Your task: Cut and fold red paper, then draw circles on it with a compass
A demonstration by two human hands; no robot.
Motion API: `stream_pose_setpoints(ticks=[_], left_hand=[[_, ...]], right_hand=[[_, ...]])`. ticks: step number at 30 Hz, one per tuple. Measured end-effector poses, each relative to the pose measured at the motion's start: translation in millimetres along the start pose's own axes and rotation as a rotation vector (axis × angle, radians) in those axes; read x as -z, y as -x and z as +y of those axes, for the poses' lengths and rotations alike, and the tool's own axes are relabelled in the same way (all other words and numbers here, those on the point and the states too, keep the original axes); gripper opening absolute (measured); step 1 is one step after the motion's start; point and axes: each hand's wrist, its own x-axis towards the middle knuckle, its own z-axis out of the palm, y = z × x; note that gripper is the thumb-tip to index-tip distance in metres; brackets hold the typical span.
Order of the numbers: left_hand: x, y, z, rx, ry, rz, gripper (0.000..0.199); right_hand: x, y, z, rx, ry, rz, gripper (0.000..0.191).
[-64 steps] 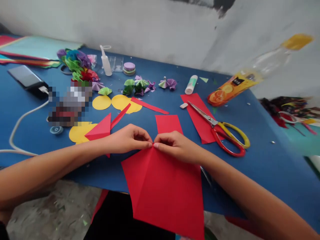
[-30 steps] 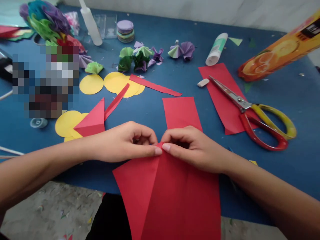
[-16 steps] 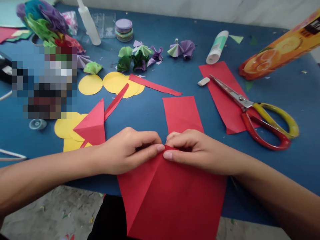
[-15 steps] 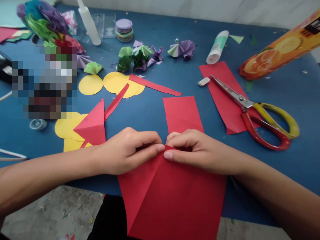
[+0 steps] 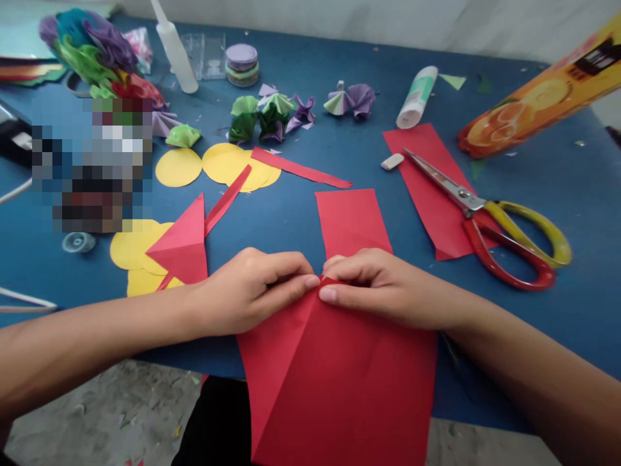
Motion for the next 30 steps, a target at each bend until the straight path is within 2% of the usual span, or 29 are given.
stream_pose_setpoints(ticks=[11,16,18,20,23,26,28,30], left_hand=[[-1.4,1.5,-1.1,0.02,-0.011,0.019,0.016],[-1.8,1.6,-3.7,0.051,-0.074,0.018,0.017],[-1.9,0.8,-5.2,0.074,-0.158,0.027,0.018],[-2.0,-1.4,-5.9,0.121,-0.313,0.043,0.021],[-1.1,-7.6,-4.5,0.237,-0.638,0.038,0.026],[1.8,-13.7,-1.5,0.368,-0.901,0.005,0.032],[4.1,-15.6,-0.2,0.436,-1.007,-0.008,0.036],[5.7,-15.3,0.3,0.482,-1.067,-0.015,0.039]], right_hand=[[1.4,0.7,-0.1,0.036,0.058,0.013,0.037],[2.7,2.0,-0.4,0.075,0.255,0.059,0.035],[4.6,2.3,0.5,0.129,0.458,0.13,0.032],[6.0,1.5,0.8,0.193,0.738,0.254,0.031],[2.8,-2.6,0.1,0.226,1.163,0.504,0.034],[-8.5,-9.3,2.3,0.255,1.357,0.743,0.038],[-17.5,-13.9,8.3,0.287,1.367,0.755,0.044],[-24.4,-17.5,17.2,0.256,1.35,0.657,0.051]])
